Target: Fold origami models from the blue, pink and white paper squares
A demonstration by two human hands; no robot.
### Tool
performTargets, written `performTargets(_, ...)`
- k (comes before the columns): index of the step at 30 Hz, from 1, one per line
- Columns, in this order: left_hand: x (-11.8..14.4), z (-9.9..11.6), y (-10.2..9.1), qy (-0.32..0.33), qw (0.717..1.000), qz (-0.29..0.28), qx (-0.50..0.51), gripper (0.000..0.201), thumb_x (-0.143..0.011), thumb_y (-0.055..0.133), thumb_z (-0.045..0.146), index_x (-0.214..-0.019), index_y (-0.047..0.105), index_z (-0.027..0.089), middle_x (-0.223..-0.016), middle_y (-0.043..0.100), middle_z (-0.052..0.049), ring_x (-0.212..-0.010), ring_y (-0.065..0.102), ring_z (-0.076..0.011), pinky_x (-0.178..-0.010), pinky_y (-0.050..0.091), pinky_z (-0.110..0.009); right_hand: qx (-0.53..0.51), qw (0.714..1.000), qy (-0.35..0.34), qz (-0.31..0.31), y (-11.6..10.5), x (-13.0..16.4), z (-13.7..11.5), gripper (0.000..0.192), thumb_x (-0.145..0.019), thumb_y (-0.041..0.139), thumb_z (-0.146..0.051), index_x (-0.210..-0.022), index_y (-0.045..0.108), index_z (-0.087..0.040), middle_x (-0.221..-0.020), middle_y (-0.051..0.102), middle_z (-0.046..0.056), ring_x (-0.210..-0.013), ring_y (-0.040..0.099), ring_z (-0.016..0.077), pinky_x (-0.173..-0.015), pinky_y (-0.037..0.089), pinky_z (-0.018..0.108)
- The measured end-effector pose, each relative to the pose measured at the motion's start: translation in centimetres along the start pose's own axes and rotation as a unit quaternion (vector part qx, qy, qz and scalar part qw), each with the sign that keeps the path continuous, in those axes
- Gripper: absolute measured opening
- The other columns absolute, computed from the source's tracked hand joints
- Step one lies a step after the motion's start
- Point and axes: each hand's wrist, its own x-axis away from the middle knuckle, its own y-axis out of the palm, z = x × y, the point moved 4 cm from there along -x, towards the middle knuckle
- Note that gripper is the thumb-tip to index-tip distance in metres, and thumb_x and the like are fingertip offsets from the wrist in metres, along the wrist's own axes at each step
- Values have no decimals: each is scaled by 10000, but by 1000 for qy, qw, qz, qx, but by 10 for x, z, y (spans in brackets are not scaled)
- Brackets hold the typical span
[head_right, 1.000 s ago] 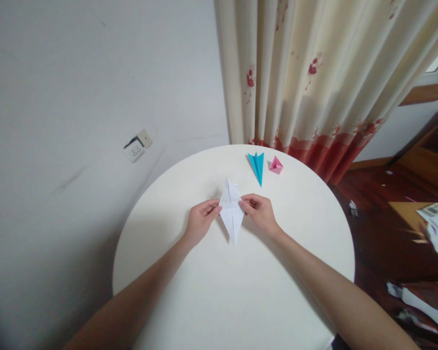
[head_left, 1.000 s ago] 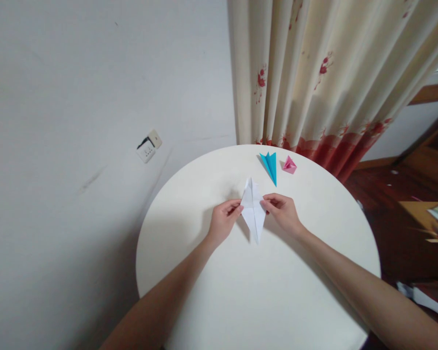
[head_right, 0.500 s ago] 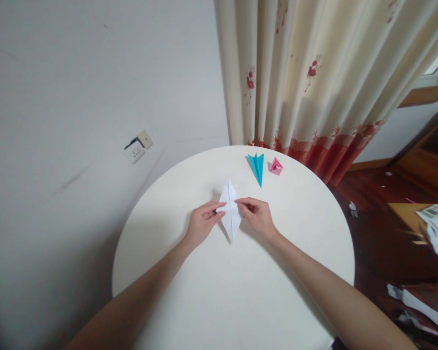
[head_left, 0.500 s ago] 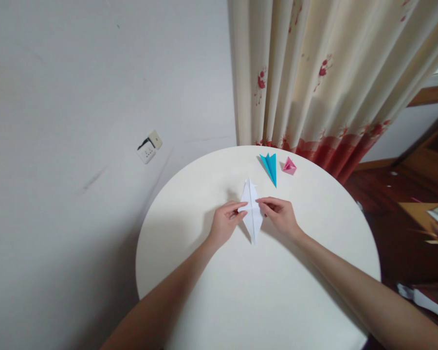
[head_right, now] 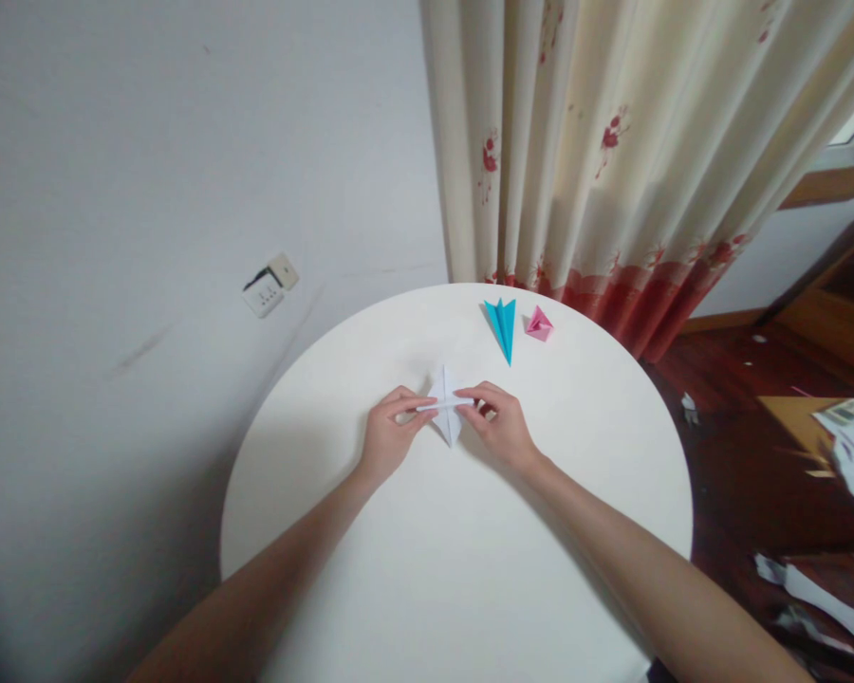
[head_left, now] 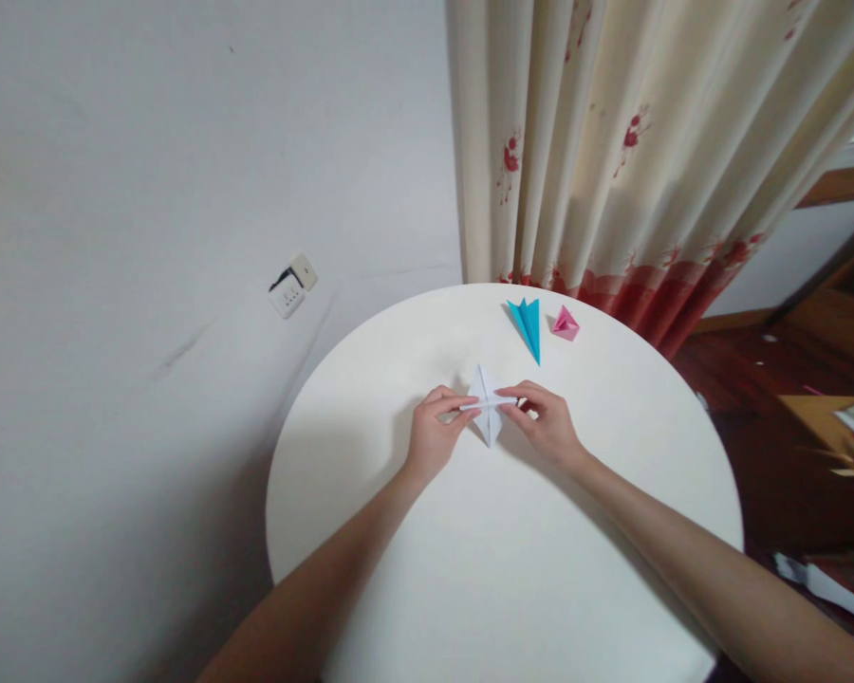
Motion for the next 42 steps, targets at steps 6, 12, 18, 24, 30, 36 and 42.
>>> performTargets(6, 2, 11, -1, 11, 999, -13, 41, 113, -797, 722, 294, -831, 760, 193, -897, 658, -56, -869, 613, -172, -811, 469, -295, 0, 999, -36, 21, -4, 1, -12, 124, -830, 697, -321, -831, 749, -208, -776, 554, 27, -685, 515, 147, -608, 423, 287)
performTargets(12, 11, 15, 4, -136, 982, -37, 124, 217, -727, 769, 335, -844, 760, 153, -778, 731, -56, -673, 652, -162, -628, 504, -258, -79, 997, 1, 6, 3, 5, -19, 154, -827, 698, -299, -716, 707, -194, -703, 571, 12, -660, 509, 140, -607, 389, 282)
performTargets(18, 12, 15, 6, -189, 967, -25, 167, 225, -699, 791, 337, -804, 770, 139, -747, 740, -66, -641, 655, -159, -601, 510, -252, -136, 985, 102, -10, 18, 8, -14, 237, -791, 719, -376, -700, 679, -161, -676, 574, 7, -614, 503, 127, -549, 364, 256)
performTargets(24, 14, 4, 10, -223, 954, 11, 199, 312, -699, 792, 369, -893, 751, 128, -742, 704, -50, -637, 614, -131, -592, 487, -233, -207, 950, 220, -76, 31, 14, -4, 320, -729, 748, -461, -791, 715, -149, -679, 667, 26, -579, 555, 144, -553, 417, 263)
performTargets(30, 15, 6, 23, -253, 910, -95, 316, 374, -785, 716, 437, -1026, 700, 152, -952, 700, -90, -827, 648, -177, -767, 519, -309, -255, 924, 286, 2, 21, 11, 11, 331, -665, 791, -469, -704, 698, -153, -668, 677, 37, -587, 575, 147, -604, 463, 281)
performTargets(36, 21, 0, 27, -272, 917, -137, 256, 361, -767, 724, 453, -886, 739, 113, -872, 715, -107, -769, 631, -180, -768, 496, -319, -250, 919, 303, 27, 19, 11, 12, 360, -636, 813, -474, -721, 700, -142, -671, 687, 45, -591, 591, 154, -594, 471, 280)
performTargets(42, 19, -3, 28, -268, 919, -119, 264, 369, -783, 701, 459, -875, 750, 105, -841, 716, -110, -751, 628, -191, -759, 493, -330, -206, 942, 266, -14, 22, 10, 8, 396, -661, 784, -498, -804, 718, -135, -676, 693, 40, -577, 585, 153, -540, 445, 265)
